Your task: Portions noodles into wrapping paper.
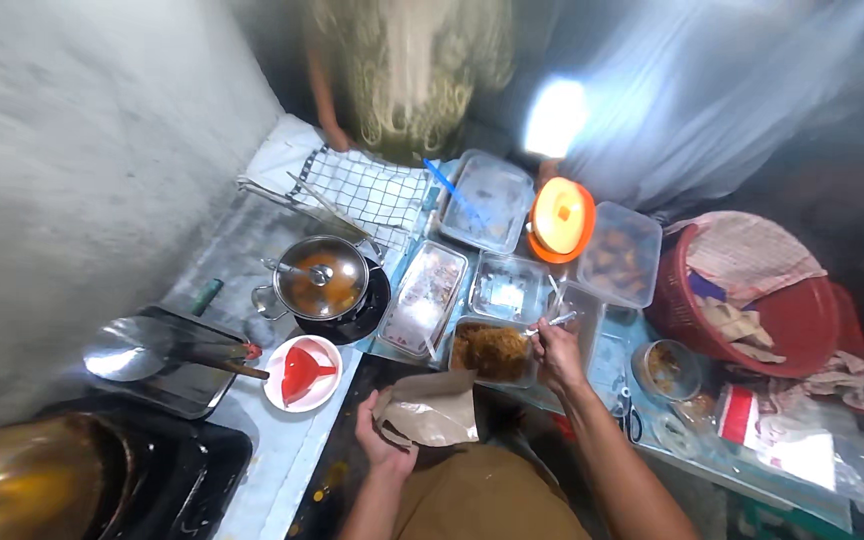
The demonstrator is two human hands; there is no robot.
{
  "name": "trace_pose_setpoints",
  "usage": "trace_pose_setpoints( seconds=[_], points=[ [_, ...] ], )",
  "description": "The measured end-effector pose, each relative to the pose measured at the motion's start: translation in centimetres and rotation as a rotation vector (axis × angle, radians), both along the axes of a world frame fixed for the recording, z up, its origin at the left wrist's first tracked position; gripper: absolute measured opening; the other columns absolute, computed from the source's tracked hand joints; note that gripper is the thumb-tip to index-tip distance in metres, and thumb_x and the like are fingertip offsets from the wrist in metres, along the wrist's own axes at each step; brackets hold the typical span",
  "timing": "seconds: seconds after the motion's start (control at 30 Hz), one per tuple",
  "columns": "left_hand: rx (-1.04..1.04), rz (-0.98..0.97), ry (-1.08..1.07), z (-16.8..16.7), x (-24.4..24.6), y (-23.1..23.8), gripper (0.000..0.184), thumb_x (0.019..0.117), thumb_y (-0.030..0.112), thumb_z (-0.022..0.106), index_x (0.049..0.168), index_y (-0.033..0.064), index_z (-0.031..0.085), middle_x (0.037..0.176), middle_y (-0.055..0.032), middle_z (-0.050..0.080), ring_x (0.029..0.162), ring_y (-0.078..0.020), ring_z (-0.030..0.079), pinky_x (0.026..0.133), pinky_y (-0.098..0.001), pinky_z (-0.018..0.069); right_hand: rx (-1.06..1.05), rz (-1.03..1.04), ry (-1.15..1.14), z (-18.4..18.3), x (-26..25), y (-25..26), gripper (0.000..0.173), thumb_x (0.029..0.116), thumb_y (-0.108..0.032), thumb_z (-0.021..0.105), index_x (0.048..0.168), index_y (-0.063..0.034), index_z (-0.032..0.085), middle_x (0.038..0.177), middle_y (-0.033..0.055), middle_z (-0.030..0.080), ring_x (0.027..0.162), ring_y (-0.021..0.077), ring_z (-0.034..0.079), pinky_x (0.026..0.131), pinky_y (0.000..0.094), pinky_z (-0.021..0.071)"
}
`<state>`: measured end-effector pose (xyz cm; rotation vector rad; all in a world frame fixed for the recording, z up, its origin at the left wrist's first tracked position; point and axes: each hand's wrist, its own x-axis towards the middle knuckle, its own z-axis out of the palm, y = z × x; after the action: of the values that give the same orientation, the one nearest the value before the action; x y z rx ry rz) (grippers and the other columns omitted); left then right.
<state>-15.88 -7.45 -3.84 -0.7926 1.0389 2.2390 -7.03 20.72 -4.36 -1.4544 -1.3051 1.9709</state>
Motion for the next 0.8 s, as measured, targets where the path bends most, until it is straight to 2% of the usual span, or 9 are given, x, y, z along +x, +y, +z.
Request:
trace_pose_setpoints(
  seconds=[0.17,0.27,0.33,0.5,0.8],
  points=[
    [-0.071,0.242,0.307,0.9,-2.3,2.2,0.042,0.1064,0.029,0.022,0.096,0.0103,0.058,0.083,-0.0045,0.068,0.08,-0.0161,0.069,0.072,-0.0385,0.0604,-0.027,-0.014,0.003,1.5,0.2,0.2,0.035,0.1113,-0.024,0.045,0.099,0.0018,0.065,0.063,0.001,0.056,0.044,0.0049,0.045,0.041,0.0186,0.0394],
    [-0.13,0.267,0.444,1.4,-3.6,4.7,0.039,0.1083,0.027,0.019,0.104,0.0095,0.053,0.086,-0.0046,0.067,0.084,-0.0158,0.069,0.075,-0.0368,0.0597,-0.017,-0.032,0.031,1.9,0.4,0.0,0.035,0.1115,-0.024,0.045,0.099,0.0025,0.065,0.062,0.0009,0.056,0.044,0.0047,0.044,0.041,0.0183,0.039],
    [-0.189,0.234,0.52,1.1,-3.8,6.2,0.034,0.1079,0.025,0.022,0.107,0.0083,0.051,0.091,-0.0052,0.068,0.087,-0.0157,0.069,0.078,-0.0368,0.0597,-0.01,-0.045,0.047,2.3,0.5,-0.2,0.035,0.1114,-0.024,0.045,0.099,0.0023,0.064,0.062,0.0008,0.056,0.043,0.0042,0.044,0.04,0.0178,0.0385],
    [-0.294,0.178,0.491,0.1,-3.5,8.7,0.028,0.1062,0.024,0.03,0.107,0.0066,0.052,0.094,-0.0074,0.065,0.089,-0.0164,0.066,0.081,-0.0382,0.0571,-0.014,-0.067,0.09,4.5,0.9,-0.9,0.034,0.1114,-0.023,0.045,0.099,0.0016,0.064,0.062,0.0005,0.056,0.043,0.0032,0.044,0.039,0.0166,0.0375],
    [-0.328,0.146,0.461,-1.3,-3.1,9.5,0.031,0.1061,0.026,0.03,0.11,0.0051,0.053,0.096,-0.0085,0.065,0.09,-0.0174,0.066,0.081,-0.0387,0.057,0.056,-0.028,0.179,9.7,1.2,-0.7,0.035,0.112,-0.024,0.042,0.098,0.0005,0.063,0.062,-0.0006,0.054,0.043,0.0024,0.044,0.039,0.0151,0.0378]
  ],
)
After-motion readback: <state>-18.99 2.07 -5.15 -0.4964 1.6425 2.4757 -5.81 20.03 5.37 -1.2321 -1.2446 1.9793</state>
